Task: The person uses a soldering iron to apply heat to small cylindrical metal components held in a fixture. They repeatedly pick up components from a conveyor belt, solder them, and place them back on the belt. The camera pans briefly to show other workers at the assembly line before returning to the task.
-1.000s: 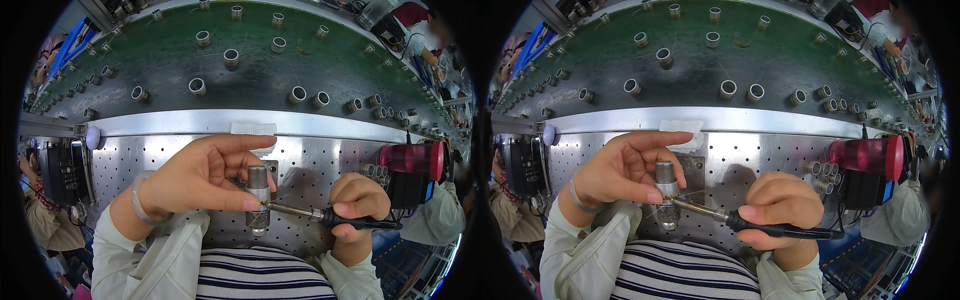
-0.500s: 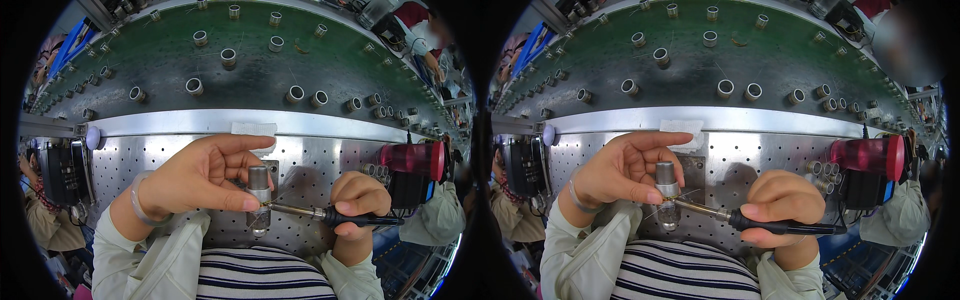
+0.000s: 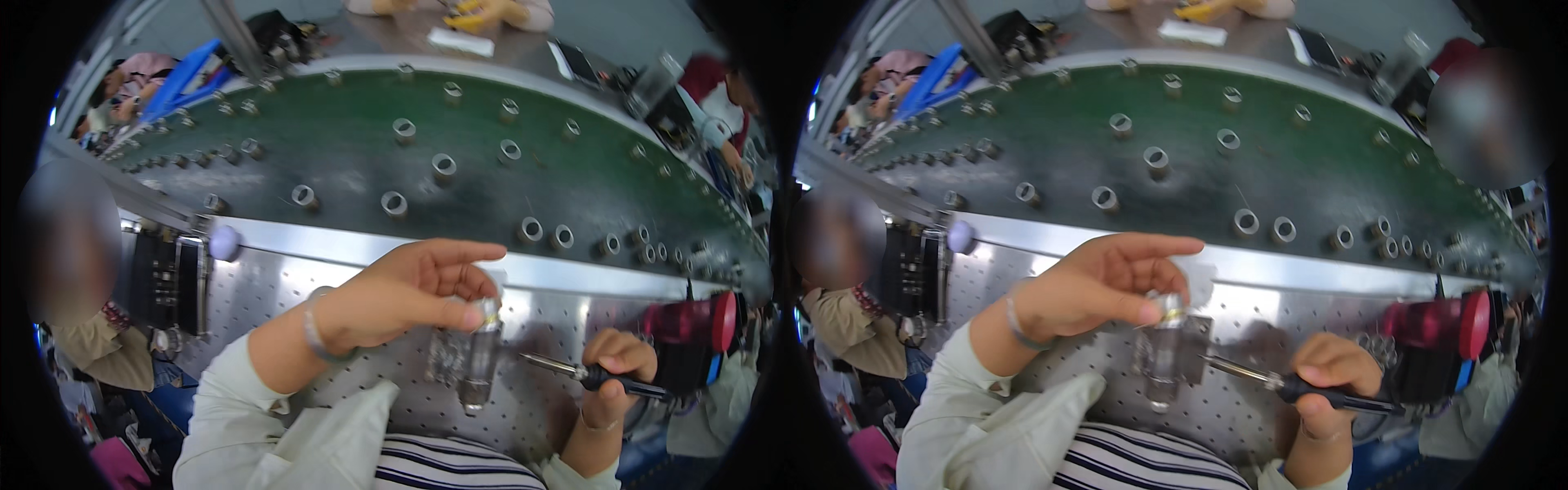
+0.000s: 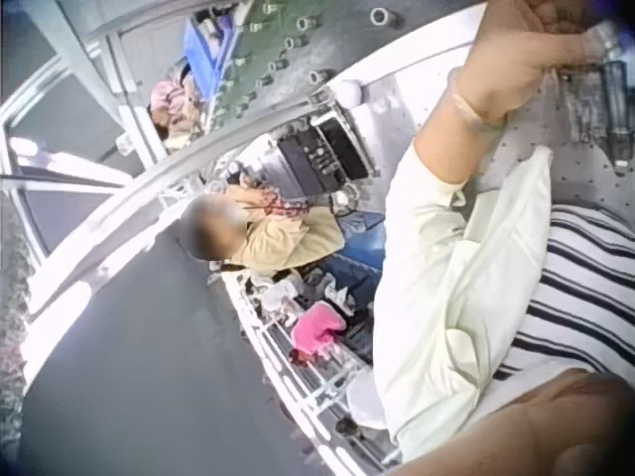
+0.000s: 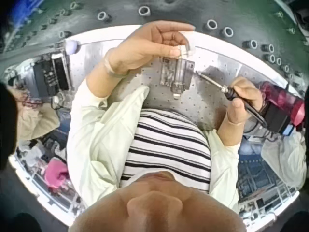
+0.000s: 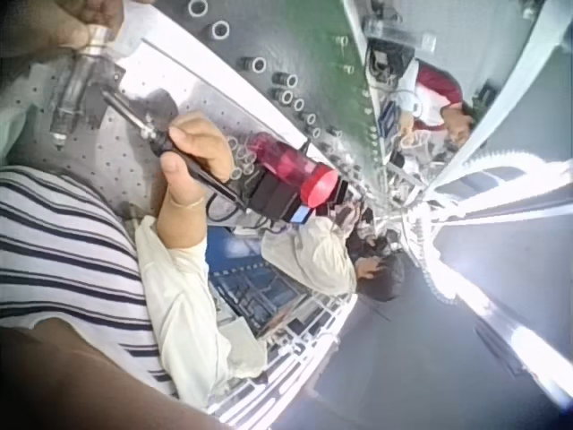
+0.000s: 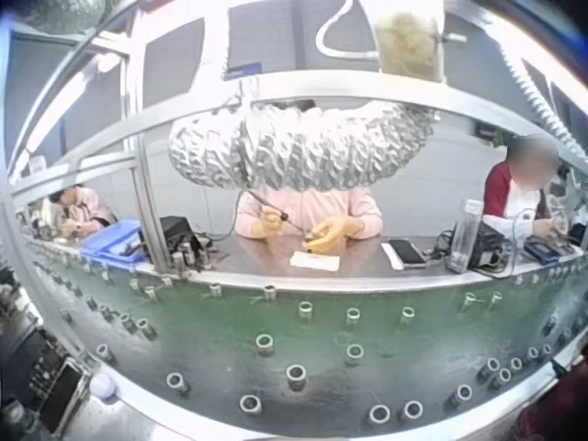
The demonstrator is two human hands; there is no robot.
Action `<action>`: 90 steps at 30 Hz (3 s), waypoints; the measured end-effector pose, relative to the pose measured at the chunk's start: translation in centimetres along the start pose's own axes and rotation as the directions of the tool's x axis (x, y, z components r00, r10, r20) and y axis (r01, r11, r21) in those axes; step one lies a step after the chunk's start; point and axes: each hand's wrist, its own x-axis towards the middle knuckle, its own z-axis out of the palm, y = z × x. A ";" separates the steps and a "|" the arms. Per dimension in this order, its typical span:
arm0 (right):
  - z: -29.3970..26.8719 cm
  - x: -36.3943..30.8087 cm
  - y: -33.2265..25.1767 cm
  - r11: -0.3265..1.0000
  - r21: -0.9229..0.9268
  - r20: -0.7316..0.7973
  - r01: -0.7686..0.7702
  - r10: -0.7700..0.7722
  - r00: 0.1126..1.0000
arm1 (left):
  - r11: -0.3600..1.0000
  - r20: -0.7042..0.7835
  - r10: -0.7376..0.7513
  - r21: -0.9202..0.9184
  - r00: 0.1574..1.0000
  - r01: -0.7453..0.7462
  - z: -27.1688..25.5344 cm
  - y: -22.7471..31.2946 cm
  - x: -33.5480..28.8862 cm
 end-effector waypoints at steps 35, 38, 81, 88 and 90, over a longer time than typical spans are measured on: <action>-0.6 -0.3 -0.3 0.985 0.061 -0.069 -0.159 0.163 0.984 | 0.877 -0.059 0.004 0.479 0.998 0.025 0.7 4.3 0.2; -0.5 -0.3 -0.5 0.987 0.058 -0.039 -0.149 0.151 0.988 | 0.930 -0.058 -0.094 0.350 0.994 0.108 1.2 2.3 0.3; -1.9 0.5 0.0 1.000 -0.015 0.345 0.012 -0.006 0.939 | 0.927 0.106 0.184 0.313 0.977 -0.208 1.8 -1.9 -0.5; -1.9 0.7 -0.2 0.997 -0.058 0.365 0.044 -0.020 0.931 | 0.974 0.122 -0.020 0.225 0.992 -0.008 1.8 -1.3 -0.3; -1.9 0.8 -0.3 0.997 -0.066 0.370 0.050 -0.022 0.929 | 0.973 0.138 -0.005 0.229 0.990 -0.027 1.7 -1.4 -0.3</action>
